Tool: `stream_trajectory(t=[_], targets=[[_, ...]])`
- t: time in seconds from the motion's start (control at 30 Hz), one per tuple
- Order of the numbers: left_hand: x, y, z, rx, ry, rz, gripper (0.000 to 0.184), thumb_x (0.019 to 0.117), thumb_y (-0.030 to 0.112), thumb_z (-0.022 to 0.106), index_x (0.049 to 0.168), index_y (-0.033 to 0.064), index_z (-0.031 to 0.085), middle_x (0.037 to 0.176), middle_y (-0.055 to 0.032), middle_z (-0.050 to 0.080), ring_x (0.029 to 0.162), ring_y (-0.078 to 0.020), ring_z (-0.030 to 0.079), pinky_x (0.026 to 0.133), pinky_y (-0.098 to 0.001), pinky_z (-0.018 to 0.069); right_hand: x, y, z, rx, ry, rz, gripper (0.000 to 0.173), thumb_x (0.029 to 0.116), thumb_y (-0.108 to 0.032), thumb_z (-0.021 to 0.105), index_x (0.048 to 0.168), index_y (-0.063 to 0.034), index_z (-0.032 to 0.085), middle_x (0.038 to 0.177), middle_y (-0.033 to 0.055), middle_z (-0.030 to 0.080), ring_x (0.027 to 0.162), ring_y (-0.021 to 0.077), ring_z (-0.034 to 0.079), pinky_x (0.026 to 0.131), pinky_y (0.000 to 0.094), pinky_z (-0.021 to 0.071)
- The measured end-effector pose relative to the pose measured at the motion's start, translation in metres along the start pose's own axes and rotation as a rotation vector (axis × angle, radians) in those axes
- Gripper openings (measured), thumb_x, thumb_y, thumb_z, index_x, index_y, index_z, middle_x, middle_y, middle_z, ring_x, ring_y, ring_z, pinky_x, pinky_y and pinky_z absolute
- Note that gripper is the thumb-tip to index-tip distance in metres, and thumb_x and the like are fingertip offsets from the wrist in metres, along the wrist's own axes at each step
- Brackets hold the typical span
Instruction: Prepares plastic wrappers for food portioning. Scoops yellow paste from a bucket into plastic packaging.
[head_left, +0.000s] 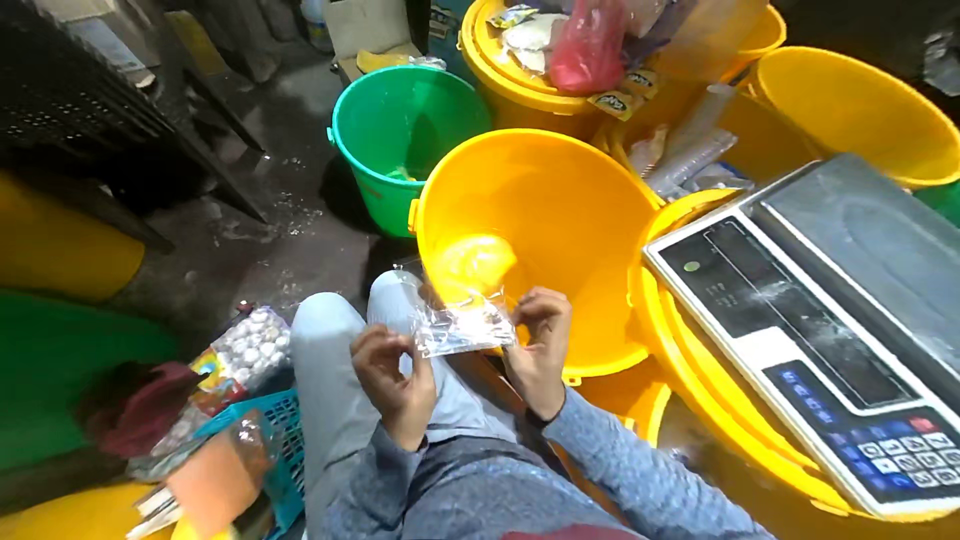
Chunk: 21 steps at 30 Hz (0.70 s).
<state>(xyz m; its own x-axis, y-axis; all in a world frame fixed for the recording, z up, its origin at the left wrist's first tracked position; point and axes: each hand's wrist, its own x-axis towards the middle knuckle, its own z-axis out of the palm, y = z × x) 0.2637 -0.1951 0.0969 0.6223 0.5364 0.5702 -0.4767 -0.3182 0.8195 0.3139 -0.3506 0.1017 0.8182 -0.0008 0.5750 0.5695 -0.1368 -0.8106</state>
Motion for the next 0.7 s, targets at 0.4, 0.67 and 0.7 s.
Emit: stream_trajectory(t=[0.4,0.67,0.7], targets=[[0.002,0.003,-0.012,0.104,-0.183,-0.099,0.01,0.0899,0.005,0.065,0.096,0.0038,0.056,0.079,0.0033,0.061,0.072,0.0035,0.059,0.069,-0.0136,0.0515,0.004,-0.001,-0.005,-0.007,-0.113,-0.059,0.029,0.0905,-0.008,0.069,0.069,-0.0064,0.049,0.068,0.0001,0.051,0.066,0.0012,0.052,0.062,0.0141,0.0438],[0.004,0.007,-0.019,0.5,-0.12,0.119,0.018,0.1006,0.02,0.057,0.11,0.0051,0.058,0.074,-0.003,0.056,0.065,-0.0087,0.054,0.066,-0.021,0.0488,-0.001,0.002,-0.006,-0.148,-0.107,-0.263,0.032,0.0924,-0.009,0.064,0.065,-0.005,0.049,0.062,0.0062,0.052,0.064,0.0125,0.055,0.066,0.0242,0.0493],[0.006,0.01,-0.017,0.495,-0.165,0.102,0.03,0.1033,0.021,0.054,0.124,-0.0001,0.058,0.082,-0.0071,0.062,0.072,-0.0115,0.06,0.07,-0.0251,0.0523,-0.002,0.001,-0.005,-0.128,-0.067,-0.261,0.034,0.093,-0.009,0.065,0.064,-0.0059,0.047,0.062,0.0055,0.052,0.063,0.0118,0.056,0.066,0.0244,0.0502]])
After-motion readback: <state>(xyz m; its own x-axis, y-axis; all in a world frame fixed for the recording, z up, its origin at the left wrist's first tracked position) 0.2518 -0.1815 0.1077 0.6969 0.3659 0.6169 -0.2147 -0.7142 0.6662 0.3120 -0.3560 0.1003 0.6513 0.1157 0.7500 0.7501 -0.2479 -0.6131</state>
